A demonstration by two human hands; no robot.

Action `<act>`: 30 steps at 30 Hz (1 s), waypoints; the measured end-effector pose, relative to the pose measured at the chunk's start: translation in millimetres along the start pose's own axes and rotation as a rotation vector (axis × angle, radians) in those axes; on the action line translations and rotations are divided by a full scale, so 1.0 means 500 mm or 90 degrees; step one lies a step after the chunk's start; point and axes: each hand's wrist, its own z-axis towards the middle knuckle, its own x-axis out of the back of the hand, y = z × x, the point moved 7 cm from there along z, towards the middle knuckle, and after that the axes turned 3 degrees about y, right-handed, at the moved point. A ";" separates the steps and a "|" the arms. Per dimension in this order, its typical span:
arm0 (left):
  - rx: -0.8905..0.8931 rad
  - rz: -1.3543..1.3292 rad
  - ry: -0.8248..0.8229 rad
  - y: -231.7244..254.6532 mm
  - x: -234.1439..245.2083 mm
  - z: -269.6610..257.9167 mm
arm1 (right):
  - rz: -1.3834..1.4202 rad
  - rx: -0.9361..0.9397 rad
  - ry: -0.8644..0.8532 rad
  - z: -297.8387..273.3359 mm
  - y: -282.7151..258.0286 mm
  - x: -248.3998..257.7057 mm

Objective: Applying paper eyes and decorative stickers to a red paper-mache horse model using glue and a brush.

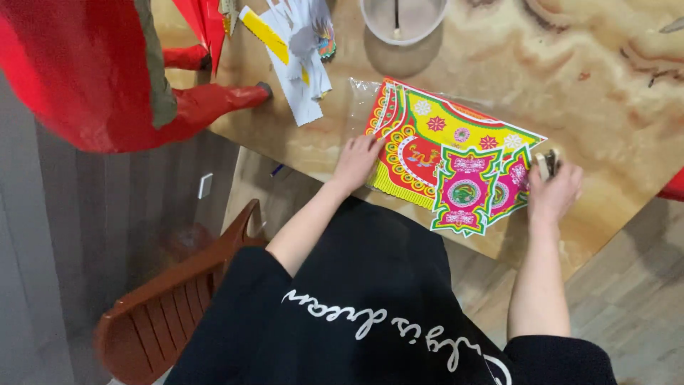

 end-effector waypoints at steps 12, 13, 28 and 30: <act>0.316 -0.035 0.254 -0.410 0.158 0.136 | -0.057 0.006 -0.147 -0.107 -0.167 -0.042; 0.318 -0.038 0.247 -0.413 0.141 0.158 | -0.060 0.002 -0.152 -0.116 -0.174 -0.043; 0.162 0.212 0.100 -0.383 0.066 0.244 | 0.036 -0.042 -0.052 -0.121 -0.245 0.002; 0.131 0.213 0.115 -0.382 0.062 0.229 | 0.089 -0.015 -0.063 -0.108 -0.274 -0.018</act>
